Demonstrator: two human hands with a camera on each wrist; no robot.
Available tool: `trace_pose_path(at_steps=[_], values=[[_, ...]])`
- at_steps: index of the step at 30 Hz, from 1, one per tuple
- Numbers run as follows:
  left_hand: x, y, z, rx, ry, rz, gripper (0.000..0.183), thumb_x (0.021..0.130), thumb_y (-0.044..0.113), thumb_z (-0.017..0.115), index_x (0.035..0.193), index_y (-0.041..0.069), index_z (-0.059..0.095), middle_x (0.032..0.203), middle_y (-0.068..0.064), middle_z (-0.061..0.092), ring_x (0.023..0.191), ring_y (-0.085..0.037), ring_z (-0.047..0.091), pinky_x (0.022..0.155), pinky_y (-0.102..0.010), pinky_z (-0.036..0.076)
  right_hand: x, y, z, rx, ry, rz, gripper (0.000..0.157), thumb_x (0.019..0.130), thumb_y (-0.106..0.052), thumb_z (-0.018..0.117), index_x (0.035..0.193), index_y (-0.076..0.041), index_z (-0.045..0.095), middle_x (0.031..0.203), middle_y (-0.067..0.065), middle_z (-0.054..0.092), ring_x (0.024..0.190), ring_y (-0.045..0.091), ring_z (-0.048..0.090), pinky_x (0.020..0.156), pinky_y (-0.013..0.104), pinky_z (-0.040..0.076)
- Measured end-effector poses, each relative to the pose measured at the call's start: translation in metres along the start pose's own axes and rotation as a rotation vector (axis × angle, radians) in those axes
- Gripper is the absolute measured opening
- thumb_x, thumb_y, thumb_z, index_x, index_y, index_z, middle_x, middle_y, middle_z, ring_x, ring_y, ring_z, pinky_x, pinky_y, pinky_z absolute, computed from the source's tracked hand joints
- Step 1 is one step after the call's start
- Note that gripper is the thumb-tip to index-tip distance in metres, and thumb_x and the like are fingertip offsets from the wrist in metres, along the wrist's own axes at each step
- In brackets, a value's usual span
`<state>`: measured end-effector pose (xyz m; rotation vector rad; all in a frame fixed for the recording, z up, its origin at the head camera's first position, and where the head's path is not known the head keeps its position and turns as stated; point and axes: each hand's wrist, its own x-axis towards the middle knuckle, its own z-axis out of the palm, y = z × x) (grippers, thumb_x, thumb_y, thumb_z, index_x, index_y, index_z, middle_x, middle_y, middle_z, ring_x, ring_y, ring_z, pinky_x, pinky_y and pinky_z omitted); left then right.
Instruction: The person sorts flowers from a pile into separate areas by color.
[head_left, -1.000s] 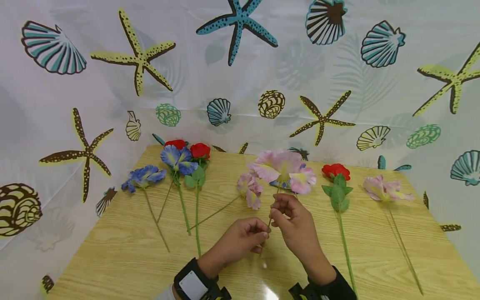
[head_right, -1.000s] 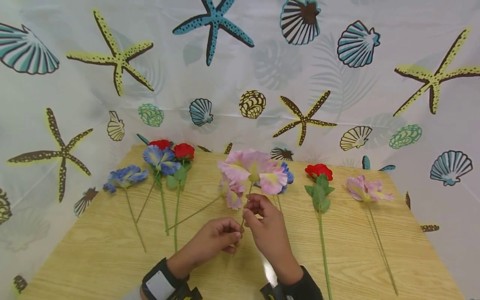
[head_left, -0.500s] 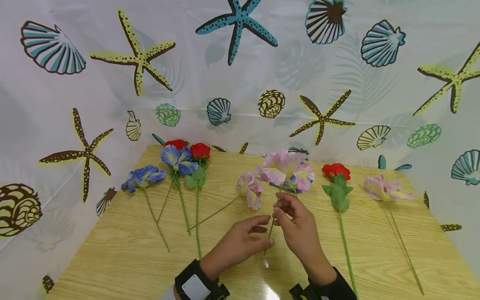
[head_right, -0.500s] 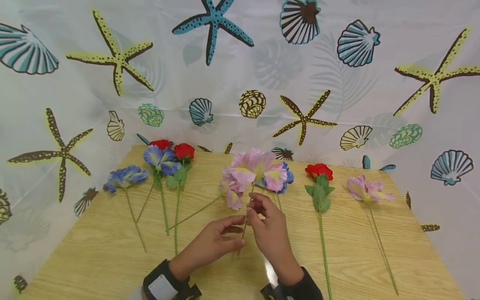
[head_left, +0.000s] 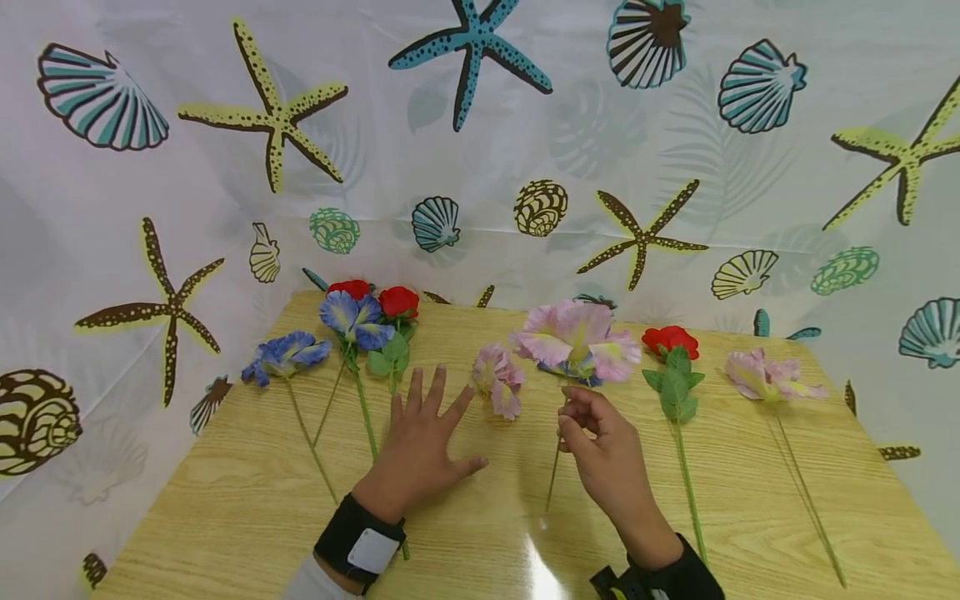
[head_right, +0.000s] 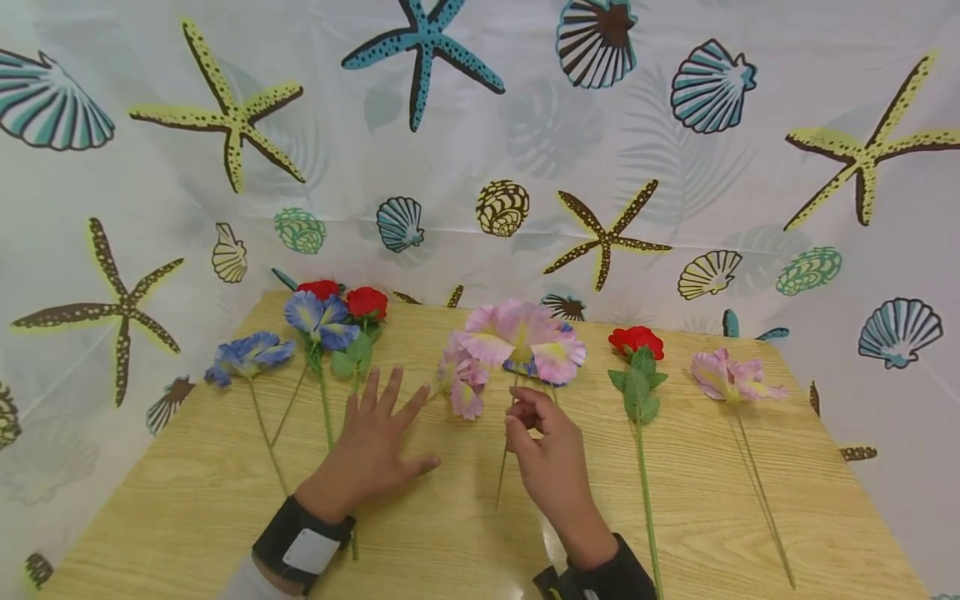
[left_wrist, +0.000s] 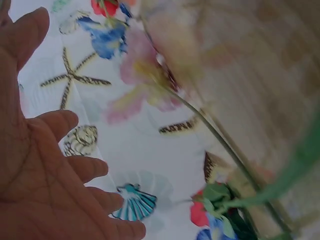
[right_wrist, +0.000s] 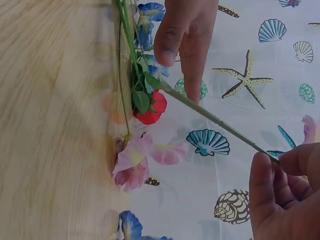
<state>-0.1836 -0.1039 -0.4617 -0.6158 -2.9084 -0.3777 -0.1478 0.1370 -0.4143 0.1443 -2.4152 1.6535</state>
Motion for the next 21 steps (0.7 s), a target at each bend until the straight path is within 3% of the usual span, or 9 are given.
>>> trace_pose_path(at_steps=[10, 21], values=[[-0.001, -0.037, -0.001, -0.015, 0.062, -0.087, 0.092, 0.078, 0.069, 0.058, 0.151, 0.023, 0.028, 0.156, -0.02, 0.014, 0.139, -0.047, 0.005, 0.103, -0.071, 0.02, 0.006, 0.015, -0.031, -0.067, 0.01, 0.122, 0.034, 0.096, -0.019, 0.054, 0.129, -0.009, 0.053, 0.104, 0.011, 0.057, 0.082, 0.014, 0.06, 0.065, 0.028, 0.057], [-0.003, -0.049, -0.005, -0.043, 0.054, -0.123, 0.091, 0.078, 0.065, 0.06, 0.15, 0.018, 0.031, 0.154, -0.023, 0.017, 0.139, -0.047, -0.001, 0.101, -0.072, 0.02, 0.018, 0.04, -0.086, -0.27, 0.073, 0.158, 0.041, 0.099, -0.024, 0.047, 0.136, -0.006, 0.048, 0.108, 0.008, 0.053, 0.083, 0.01, 0.059, 0.064, 0.025, 0.057]])
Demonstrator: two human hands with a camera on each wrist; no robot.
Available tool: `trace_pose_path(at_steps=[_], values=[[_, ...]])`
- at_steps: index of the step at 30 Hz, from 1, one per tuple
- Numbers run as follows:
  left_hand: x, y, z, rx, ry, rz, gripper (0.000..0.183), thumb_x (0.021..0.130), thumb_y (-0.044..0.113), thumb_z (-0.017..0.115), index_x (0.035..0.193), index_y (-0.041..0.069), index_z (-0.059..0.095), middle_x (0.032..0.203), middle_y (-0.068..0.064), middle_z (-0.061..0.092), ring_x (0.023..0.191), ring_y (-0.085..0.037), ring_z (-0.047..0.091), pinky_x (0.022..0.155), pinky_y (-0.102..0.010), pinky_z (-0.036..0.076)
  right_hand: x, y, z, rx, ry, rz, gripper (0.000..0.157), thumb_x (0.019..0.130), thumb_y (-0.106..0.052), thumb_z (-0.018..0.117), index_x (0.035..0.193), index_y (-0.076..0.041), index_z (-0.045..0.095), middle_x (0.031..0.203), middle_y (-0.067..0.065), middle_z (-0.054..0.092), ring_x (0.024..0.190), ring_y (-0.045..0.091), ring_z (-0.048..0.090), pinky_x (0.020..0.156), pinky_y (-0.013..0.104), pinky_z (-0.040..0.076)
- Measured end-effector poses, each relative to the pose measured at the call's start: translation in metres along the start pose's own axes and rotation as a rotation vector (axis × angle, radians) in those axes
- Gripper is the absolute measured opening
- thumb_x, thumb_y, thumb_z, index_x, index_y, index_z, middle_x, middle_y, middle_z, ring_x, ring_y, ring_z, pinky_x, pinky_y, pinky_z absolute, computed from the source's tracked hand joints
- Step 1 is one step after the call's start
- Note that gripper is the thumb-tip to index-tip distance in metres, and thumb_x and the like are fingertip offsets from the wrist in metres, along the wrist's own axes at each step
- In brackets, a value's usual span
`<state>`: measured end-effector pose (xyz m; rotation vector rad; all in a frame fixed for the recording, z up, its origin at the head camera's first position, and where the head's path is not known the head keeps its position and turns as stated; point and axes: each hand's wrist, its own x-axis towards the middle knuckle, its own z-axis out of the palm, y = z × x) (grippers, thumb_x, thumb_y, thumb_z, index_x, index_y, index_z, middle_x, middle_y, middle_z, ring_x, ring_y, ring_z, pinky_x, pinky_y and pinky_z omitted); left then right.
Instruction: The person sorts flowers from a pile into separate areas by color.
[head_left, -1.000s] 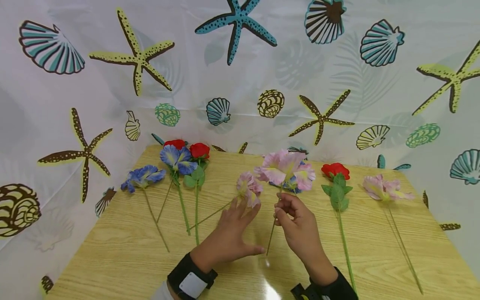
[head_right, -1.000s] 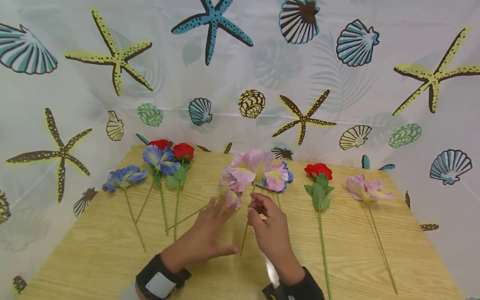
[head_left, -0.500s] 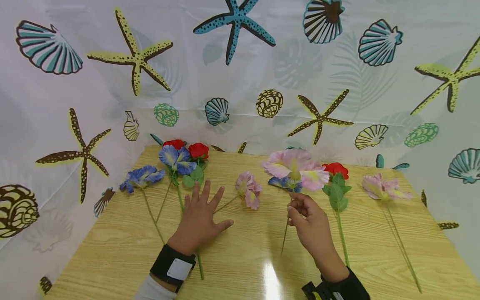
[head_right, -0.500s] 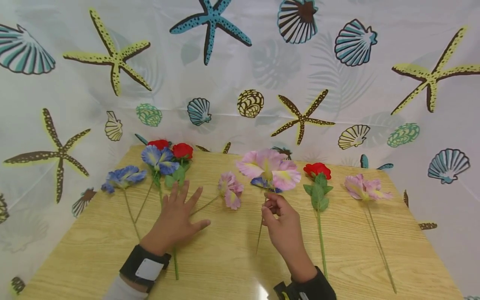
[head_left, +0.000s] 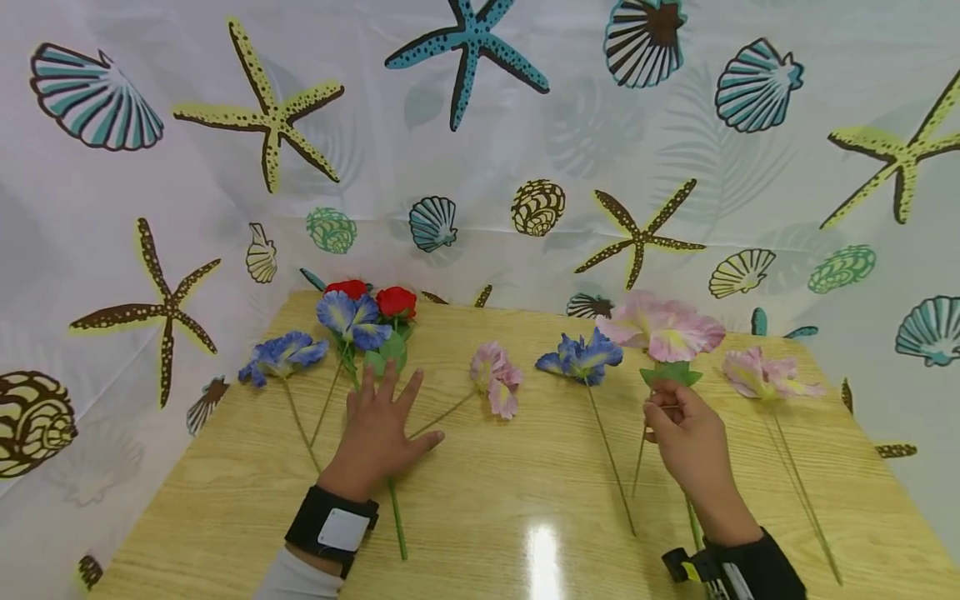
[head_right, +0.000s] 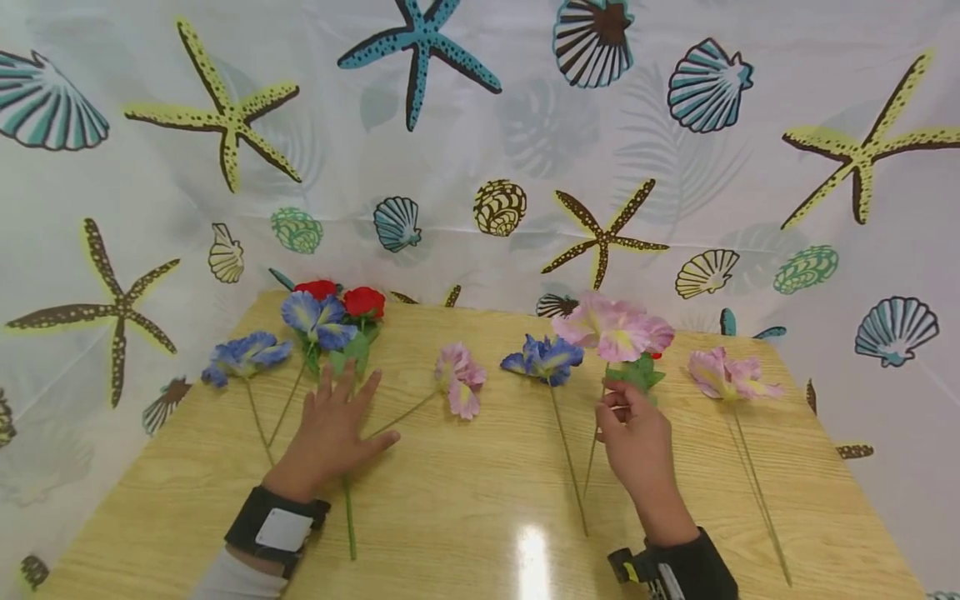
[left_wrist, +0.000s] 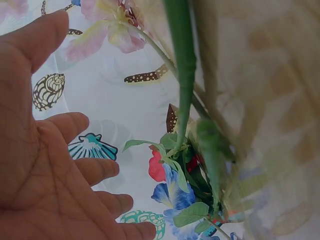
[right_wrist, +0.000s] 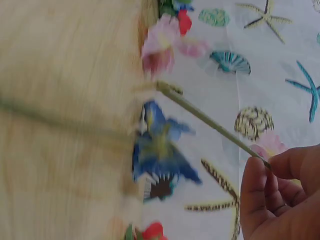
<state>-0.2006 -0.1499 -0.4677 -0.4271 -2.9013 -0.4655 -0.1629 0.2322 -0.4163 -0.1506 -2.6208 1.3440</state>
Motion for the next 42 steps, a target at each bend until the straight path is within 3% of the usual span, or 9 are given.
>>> trace_pose_path(at_steps=[8, 15, 23, 29, 33, 36, 42], values=[[-0.001, -0.001, 0.004, -0.027, -0.027, -0.027, 0.091, 0.078, 0.065, 0.061, 0.151, 0.019, 0.03, 0.154, -0.023, 0.016, 0.139, -0.047, -0.002, 0.102, -0.071, 0.019, 0.014, 0.033, -0.054, -0.188, 0.104, 0.052, 0.046, 0.098, -0.024, 0.045, 0.138, -0.002, 0.046, 0.106, 0.013, 0.053, 0.071, -0.001, 0.055, 0.056, 0.018, 0.054], [0.001, 0.0, 0.007, -0.021, -0.026, -0.015, 0.089, 0.078, 0.063, 0.062, 0.15, 0.02, 0.033, 0.154, -0.022, 0.018, 0.139, -0.047, -0.002, 0.102, -0.072, 0.019, 0.021, 0.066, -0.097, -0.3, 0.14, 0.117, 0.05, 0.098, -0.023, 0.042, 0.14, 0.004, 0.042, 0.111, 0.022, 0.052, 0.063, -0.013, 0.049, 0.053, 0.022, 0.055], [0.0, -0.001, 0.005, -0.036, -0.039, -0.031, 0.085, 0.079, 0.061, 0.063, 0.148, 0.018, 0.037, 0.154, -0.021, 0.021, 0.138, -0.048, 0.006, 0.1, -0.072, 0.022, 0.027, 0.087, -0.126, -0.506, 0.192, 0.13, 0.047, 0.095, -0.014, 0.042, 0.134, 0.012, 0.043, 0.107, 0.033, 0.055, 0.054, 0.019, 0.049, 0.043, 0.03, 0.036], [-0.003, -0.002, 0.003, -0.065, -0.082, -0.054, 0.086, 0.08, 0.059, 0.063, 0.149, 0.016, 0.035, 0.152, -0.022, 0.024, 0.135, -0.05, 0.018, 0.098, -0.071, 0.025, 0.036, 0.104, -0.14, -0.645, 0.256, 0.02, 0.037, 0.088, -0.003, 0.043, 0.118, 0.018, 0.052, 0.084, 0.032, 0.059, 0.045, 0.022, 0.043, 0.039, 0.031, 0.031], [-0.004, -0.001, 0.003, -0.059, -0.09, -0.048, 0.085, 0.08, 0.058, 0.064, 0.148, 0.014, 0.036, 0.151, -0.024, 0.025, 0.131, -0.05, 0.026, 0.096, -0.068, 0.031, 0.036, 0.117, -0.144, -0.697, 0.231, -0.008, 0.034, 0.084, 0.001, 0.043, 0.111, 0.02, 0.053, 0.075, 0.032, 0.059, 0.04, 0.021, 0.04, 0.036, 0.031, 0.028], [-0.006, -0.004, 0.003, -0.054, -0.093, -0.058, 0.085, 0.081, 0.057, 0.063, 0.148, 0.014, 0.036, 0.151, -0.025, 0.025, 0.129, -0.049, 0.028, 0.095, -0.066, 0.034, 0.038, 0.125, -0.144, -0.713, 0.173, 0.0, 0.034, 0.084, 0.001, 0.043, 0.111, 0.02, 0.053, 0.078, 0.034, 0.059, 0.04, 0.022, 0.042, 0.036, 0.032, 0.029], [-0.007, -0.007, 0.004, -0.069, -0.121, -0.087, 0.084, 0.082, 0.057, 0.061, 0.148, 0.012, 0.035, 0.147, -0.028, 0.03, 0.129, -0.048, 0.028, 0.094, -0.064, 0.036, 0.041, 0.138, -0.147, -0.732, 0.029, 0.097, 0.037, 0.086, -0.001, 0.043, 0.115, 0.02, 0.048, 0.089, 0.036, 0.059, 0.049, 0.023, 0.05, 0.041, 0.033, 0.035]])
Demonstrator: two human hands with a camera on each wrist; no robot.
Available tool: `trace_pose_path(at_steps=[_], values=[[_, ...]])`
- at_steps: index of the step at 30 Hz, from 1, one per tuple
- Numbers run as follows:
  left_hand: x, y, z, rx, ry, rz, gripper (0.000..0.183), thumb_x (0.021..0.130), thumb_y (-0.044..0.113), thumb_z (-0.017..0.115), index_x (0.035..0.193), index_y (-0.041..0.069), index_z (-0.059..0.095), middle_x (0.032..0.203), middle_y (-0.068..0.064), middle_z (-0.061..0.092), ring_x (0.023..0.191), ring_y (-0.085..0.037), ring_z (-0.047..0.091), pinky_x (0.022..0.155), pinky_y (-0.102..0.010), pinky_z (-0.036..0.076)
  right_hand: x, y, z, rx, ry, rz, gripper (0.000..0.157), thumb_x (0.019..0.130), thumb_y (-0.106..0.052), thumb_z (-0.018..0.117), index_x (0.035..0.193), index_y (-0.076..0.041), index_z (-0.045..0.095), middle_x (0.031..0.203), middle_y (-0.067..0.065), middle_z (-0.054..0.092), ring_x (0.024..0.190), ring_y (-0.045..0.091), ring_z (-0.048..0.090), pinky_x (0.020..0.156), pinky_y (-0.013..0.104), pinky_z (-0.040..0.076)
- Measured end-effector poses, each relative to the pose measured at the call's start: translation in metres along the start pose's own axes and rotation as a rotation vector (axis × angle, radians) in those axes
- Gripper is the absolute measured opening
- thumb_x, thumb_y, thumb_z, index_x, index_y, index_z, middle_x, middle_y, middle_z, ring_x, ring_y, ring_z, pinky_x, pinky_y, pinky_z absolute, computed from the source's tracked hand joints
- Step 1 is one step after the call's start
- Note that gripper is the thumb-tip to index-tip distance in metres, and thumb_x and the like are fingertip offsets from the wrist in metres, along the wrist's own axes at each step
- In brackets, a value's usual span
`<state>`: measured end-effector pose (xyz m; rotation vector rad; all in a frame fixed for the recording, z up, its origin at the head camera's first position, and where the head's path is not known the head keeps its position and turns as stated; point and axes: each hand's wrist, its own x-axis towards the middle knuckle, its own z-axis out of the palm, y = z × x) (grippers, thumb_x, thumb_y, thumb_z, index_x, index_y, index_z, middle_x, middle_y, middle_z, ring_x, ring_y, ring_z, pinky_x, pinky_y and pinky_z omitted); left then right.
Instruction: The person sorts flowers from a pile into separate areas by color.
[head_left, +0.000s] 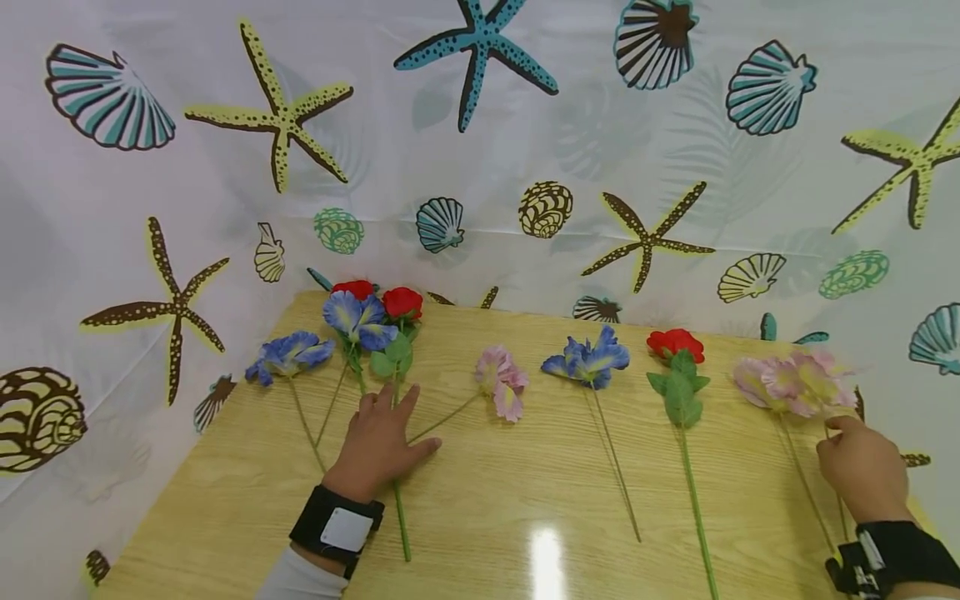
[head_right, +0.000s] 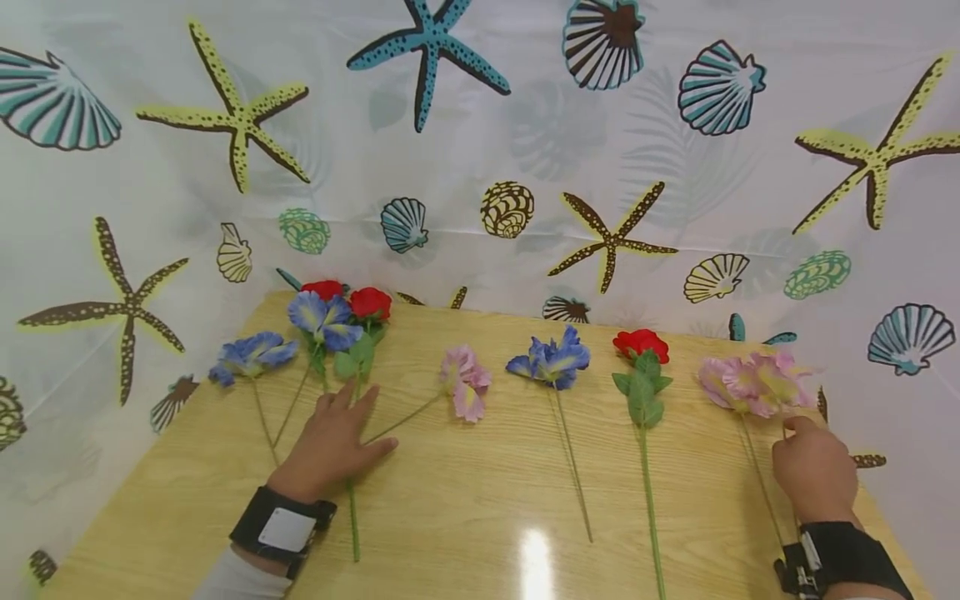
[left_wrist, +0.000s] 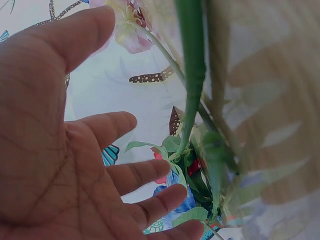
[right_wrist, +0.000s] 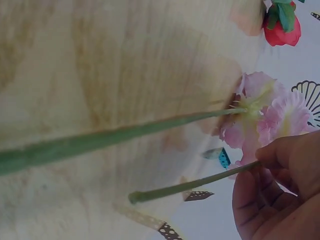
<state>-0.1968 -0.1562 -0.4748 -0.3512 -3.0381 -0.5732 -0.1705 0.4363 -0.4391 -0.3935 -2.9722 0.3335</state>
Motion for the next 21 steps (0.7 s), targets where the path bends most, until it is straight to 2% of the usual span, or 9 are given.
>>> trace_pose_path(at_steps=[4, 9, 14, 18, 21], values=[[0.0, 0.002, 0.0, 0.005, -0.006, -0.012, 0.082, 0.082, 0.056, 0.062, 0.145, 0.008, 0.04, 0.134, -0.03, 0.039, 0.121, -0.047, 0.035, 0.086, -0.058, 0.043, 0.002, 0.007, 0.004, -0.003, -0.04, 0.026, 0.037, 0.087, -0.004, 0.046, 0.116, 0.02, 0.049, 0.089, 0.035, 0.06, 0.053, 0.025, 0.053, 0.044, 0.037, 0.04], [-0.002, 0.003, -0.001, -0.005, -0.033, -0.022, 0.075, 0.083, 0.053, 0.063, 0.139, 0.005, 0.049, 0.117, -0.025, 0.048, 0.104, -0.04, 0.042, 0.072, -0.05, 0.048, 0.002, 0.008, 0.007, 0.009, -0.039, 0.035, 0.039, 0.088, -0.009, 0.048, 0.113, 0.021, 0.05, 0.09, 0.036, 0.061, 0.059, 0.032, 0.057, 0.051, 0.045, 0.045], [-0.002, 0.004, -0.001, -0.009, -0.06, -0.03, 0.068, 0.084, 0.048, 0.063, 0.131, 0.0, 0.055, 0.116, -0.025, 0.049, 0.105, -0.04, 0.043, 0.076, -0.05, 0.048, 0.0, 0.01, 0.008, 0.039, -0.048, 0.099, 0.049, 0.093, -0.02, 0.044, 0.118, 0.022, 0.047, 0.095, 0.038, 0.058, 0.065, 0.037, 0.056, 0.055, 0.046, 0.043], [-0.002, 0.005, 0.0, 0.008, -0.058, -0.036, 0.058, 0.085, 0.045, 0.064, 0.115, -0.004, 0.063, 0.112, -0.024, 0.049, 0.102, -0.039, 0.043, 0.077, -0.049, 0.048, -0.003, 0.011, 0.009, 0.069, 0.002, 0.154, 0.051, 0.096, -0.023, 0.041, 0.122, 0.02, 0.046, 0.101, 0.039, 0.055, 0.071, 0.042, 0.054, 0.06, 0.048, 0.041], [-0.001, 0.005, 0.001, 0.012, -0.056, -0.043, 0.048, 0.085, 0.043, 0.065, 0.1, -0.003, 0.066, 0.106, -0.021, 0.049, 0.098, -0.037, 0.044, 0.074, -0.047, 0.048, -0.007, 0.006, 0.011, 0.09, 0.07, 0.21, 0.05, 0.097, -0.022, 0.04, 0.124, 0.019, 0.045, 0.107, 0.039, 0.052, 0.078, 0.046, 0.051, 0.065, 0.053, 0.041]])
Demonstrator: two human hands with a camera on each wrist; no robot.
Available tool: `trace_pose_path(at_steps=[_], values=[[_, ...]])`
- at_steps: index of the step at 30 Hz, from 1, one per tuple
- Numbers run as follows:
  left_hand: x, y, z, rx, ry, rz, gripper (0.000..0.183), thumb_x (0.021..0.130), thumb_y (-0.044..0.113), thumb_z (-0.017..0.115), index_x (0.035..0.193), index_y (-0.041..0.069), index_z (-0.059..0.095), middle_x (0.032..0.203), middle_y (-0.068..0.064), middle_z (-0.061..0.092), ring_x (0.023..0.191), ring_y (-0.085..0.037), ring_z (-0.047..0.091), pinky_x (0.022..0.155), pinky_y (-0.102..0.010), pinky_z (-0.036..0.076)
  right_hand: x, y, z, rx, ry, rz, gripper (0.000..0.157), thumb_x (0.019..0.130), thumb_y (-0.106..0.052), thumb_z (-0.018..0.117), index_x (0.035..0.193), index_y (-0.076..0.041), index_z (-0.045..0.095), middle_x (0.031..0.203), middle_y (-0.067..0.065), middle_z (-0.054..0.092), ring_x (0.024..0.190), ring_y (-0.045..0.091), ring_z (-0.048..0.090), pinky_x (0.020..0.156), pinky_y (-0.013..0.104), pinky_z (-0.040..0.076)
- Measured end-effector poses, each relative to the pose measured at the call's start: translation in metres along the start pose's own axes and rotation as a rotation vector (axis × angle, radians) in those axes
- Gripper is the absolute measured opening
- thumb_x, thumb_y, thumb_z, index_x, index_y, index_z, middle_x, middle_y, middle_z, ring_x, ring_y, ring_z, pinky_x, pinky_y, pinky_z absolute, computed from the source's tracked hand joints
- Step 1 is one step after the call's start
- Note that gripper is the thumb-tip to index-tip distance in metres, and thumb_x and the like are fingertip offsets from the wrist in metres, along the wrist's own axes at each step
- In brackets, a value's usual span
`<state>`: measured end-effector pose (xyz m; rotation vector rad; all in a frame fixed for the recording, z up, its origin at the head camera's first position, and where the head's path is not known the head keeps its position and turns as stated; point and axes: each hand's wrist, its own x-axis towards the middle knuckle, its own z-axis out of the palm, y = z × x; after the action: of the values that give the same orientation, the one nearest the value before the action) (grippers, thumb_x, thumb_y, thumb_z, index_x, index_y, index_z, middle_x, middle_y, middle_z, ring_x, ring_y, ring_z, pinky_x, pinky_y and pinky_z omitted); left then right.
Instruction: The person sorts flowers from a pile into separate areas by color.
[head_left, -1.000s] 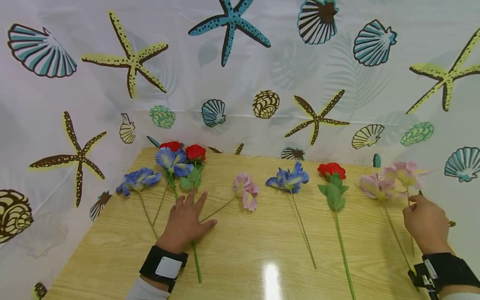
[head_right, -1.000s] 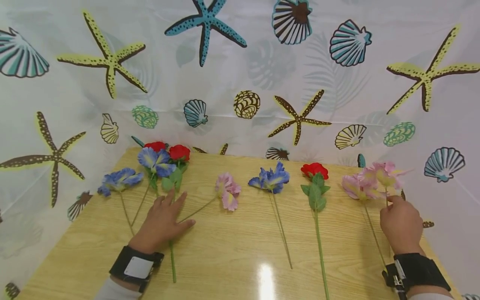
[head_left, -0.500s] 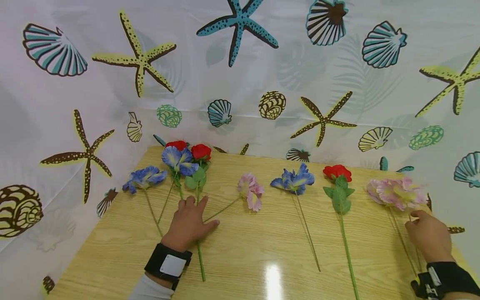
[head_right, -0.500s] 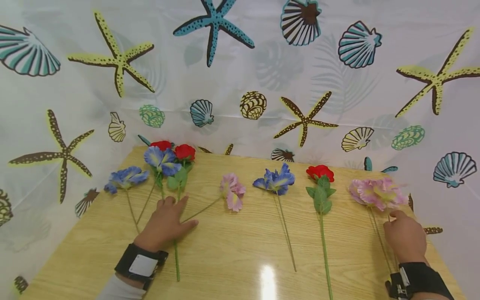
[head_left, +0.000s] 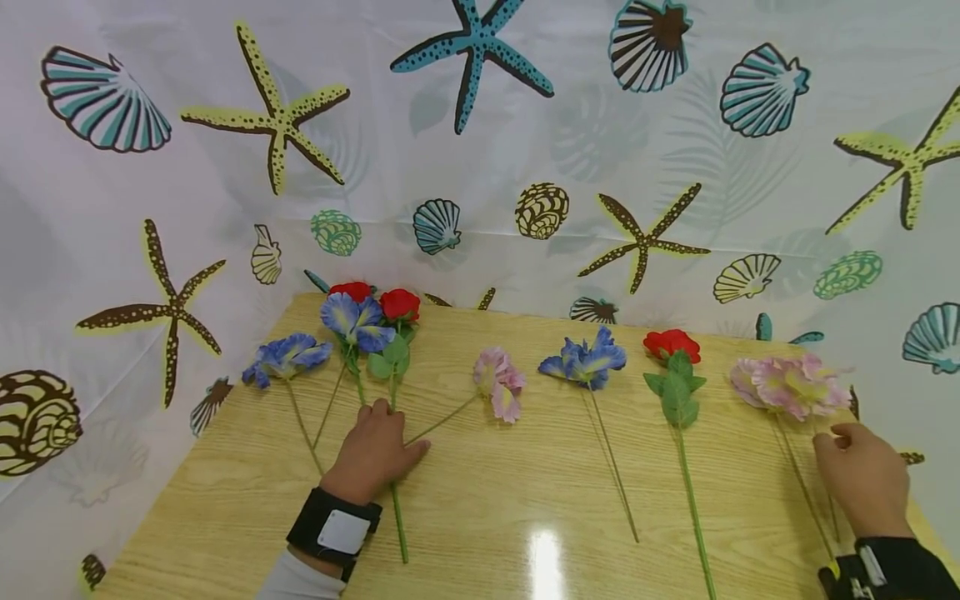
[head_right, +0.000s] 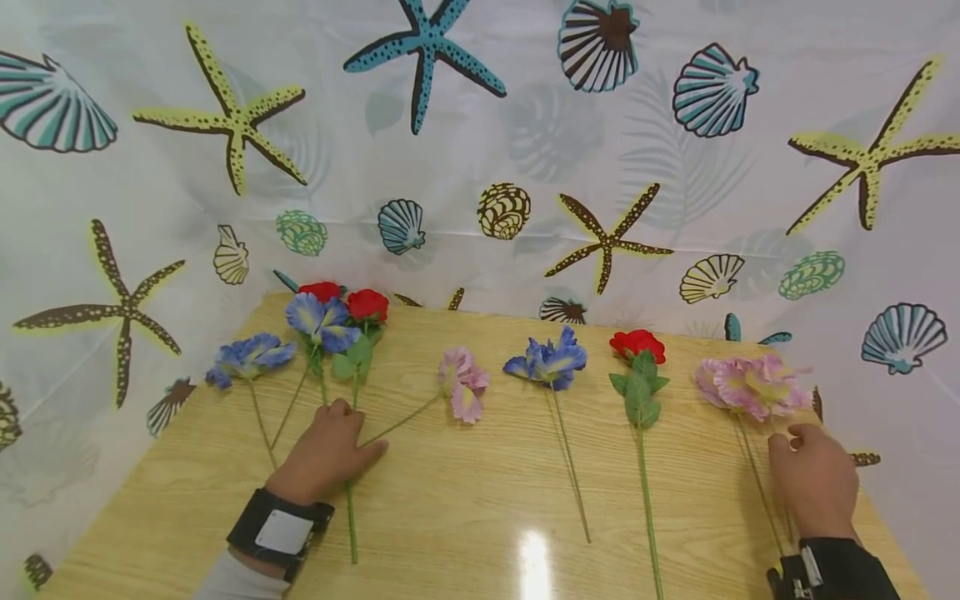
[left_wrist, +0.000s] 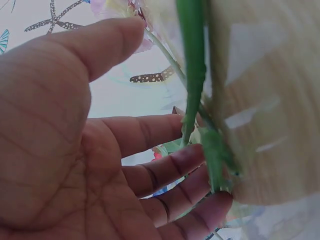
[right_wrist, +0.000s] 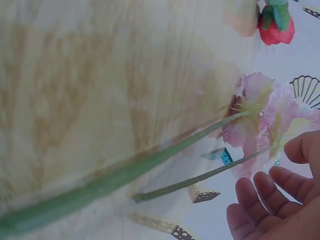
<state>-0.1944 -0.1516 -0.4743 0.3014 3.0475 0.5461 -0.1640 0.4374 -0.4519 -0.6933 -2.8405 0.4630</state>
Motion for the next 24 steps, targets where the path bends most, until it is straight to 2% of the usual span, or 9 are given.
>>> trace_pose_path(at_steps=[4, 9, 11, 14, 19, 24], values=[[0.0, 0.001, -0.002, -0.01, 0.02, -0.004, 0.043, 0.086, 0.039, 0.065, 0.092, -0.003, 0.067, 0.098, -0.019, 0.051, 0.091, -0.035, 0.047, 0.068, -0.046, 0.048, -0.006, -0.006, 0.002, 0.037, 0.082, 0.053, 0.048, 0.097, -0.019, 0.038, 0.125, 0.018, 0.046, 0.11, 0.039, 0.05, 0.082, 0.048, 0.05, 0.069, 0.057, 0.04], [0.0, 0.001, -0.004, -0.062, 0.043, 0.003, 0.035, 0.091, 0.022, 0.058, 0.107, -0.008, 0.066, 0.105, -0.023, 0.053, 0.093, -0.037, 0.049, 0.074, -0.048, 0.047, -0.009, -0.01, 0.001, 0.093, 0.132, 0.049, 0.047, 0.096, -0.02, 0.038, 0.125, 0.016, 0.048, 0.112, 0.037, 0.052, 0.083, 0.048, 0.051, 0.068, 0.056, 0.041], [0.0, 0.0, -0.004, -0.086, 0.044, 0.007, 0.035, 0.091, 0.013, 0.054, 0.116, -0.01, 0.062, 0.112, -0.025, 0.052, 0.099, -0.04, 0.049, 0.079, -0.049, 0.046, -0.01, -0.013, 0.001, 0.104, 0.135, 0.047, 0.048, 0.096, -0.02, 0.038, 0.126, 0.015, 0.049, 0.113, 0.037, 0.052, 0.085, 0.048, 0.051, 0.068, 0.056, 0.041], [0.0, -0.001, -0.004, -0.107, 0.046, 0.016, 0.037, 0.09, 0.003, 0.052, 0.124, -0.011, 0.057, 0.117, -0.026, 0.05, 0.103, -0.04, 0.051, 0.08, -0.047, 0.048, -0.013, -0.016, 0.001, 0.123, 0.124, 0.043, 0.048, 0.096, -0.02, 0.038, 0.127, 0.014, 0.049, 0.115, 0.036, 0.053, 0.089, 0.047, 0.051, 0.067, 0.054, 0.042], [-0.001, -0.003, -0.003, -0.101, 0.066, 0.047, 0.037, 0.087, -0.008, 0.051, 0.124, -0.012, 0.056, 0.117, -0.026, 0.052, 0.098, -0.035, 0.058, 0.076, -0.041, 0.052, -0.016, -0.019, 0.0, 0.16, 0.11, 0.024, 0.046, 0.095, -0.021, 0.039, 0.126, 0.011, 0.052, 0.113, 0.035, 0.056, 0.09, 0.045, 0.053, 0.062, 0.05, 0.043], [0.0, -0.003, -0.005, -0.133, 0.073, 0.057, 0.041, 0.086, -0.012, 0.05, 0.126, -0.011, 0.055, 0.114, -0.026, 0.054, 0.095, -0.034, 0.058, 0.073, -0.04, 0.051, -0.018, -0.022, 0.002, 0.167, 0.102, 0.036, 0.047, 0.094, -0.021, 0.039, 0.127, 0.009, 0.053, 0.114, 0.033, 0.057, 0.091, 0.043, 0.054, 0.059, 0.046, 0.044]])
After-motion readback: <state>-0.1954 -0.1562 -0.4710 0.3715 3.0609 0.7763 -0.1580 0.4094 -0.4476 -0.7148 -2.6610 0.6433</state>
